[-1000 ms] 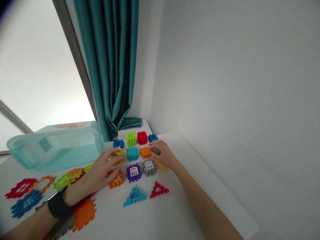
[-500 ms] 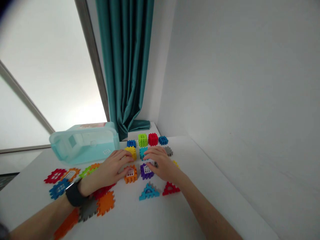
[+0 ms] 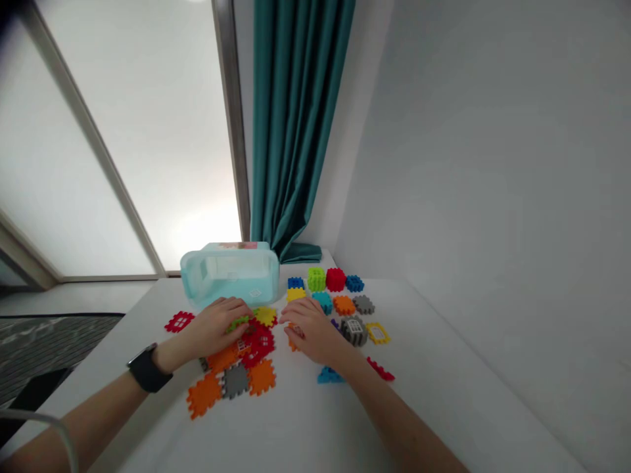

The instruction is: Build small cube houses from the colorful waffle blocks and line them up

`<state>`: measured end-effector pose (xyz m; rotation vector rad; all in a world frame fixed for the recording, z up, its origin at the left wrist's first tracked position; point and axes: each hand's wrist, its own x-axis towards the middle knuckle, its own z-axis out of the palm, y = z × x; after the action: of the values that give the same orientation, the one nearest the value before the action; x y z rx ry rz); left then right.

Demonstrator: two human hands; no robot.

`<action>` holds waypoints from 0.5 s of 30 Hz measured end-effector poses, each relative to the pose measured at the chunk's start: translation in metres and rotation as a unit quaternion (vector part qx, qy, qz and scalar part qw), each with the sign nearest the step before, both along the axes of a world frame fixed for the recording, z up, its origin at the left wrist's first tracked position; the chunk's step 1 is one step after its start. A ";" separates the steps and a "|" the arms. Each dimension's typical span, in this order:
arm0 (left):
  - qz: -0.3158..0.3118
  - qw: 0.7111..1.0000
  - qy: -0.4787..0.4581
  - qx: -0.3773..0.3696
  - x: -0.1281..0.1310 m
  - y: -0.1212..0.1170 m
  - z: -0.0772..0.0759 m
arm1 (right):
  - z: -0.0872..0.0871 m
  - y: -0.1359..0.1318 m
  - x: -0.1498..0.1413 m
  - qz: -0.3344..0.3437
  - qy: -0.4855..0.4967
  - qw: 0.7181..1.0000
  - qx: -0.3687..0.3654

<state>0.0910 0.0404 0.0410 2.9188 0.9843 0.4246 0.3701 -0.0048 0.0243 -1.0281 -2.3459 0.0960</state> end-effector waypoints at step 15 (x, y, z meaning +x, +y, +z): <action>0.063 0.998 -0.029 0.007 -0.047 -0.042 -0.028 | -0.013 -0.021 -0.090 -0.058 -0.126 0.990 0.000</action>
<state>0.0443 -0.0014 0.0126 2.8485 1.1657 0.5197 0.2798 -0.0263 0.0109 -1.2370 -2.5019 -0.0822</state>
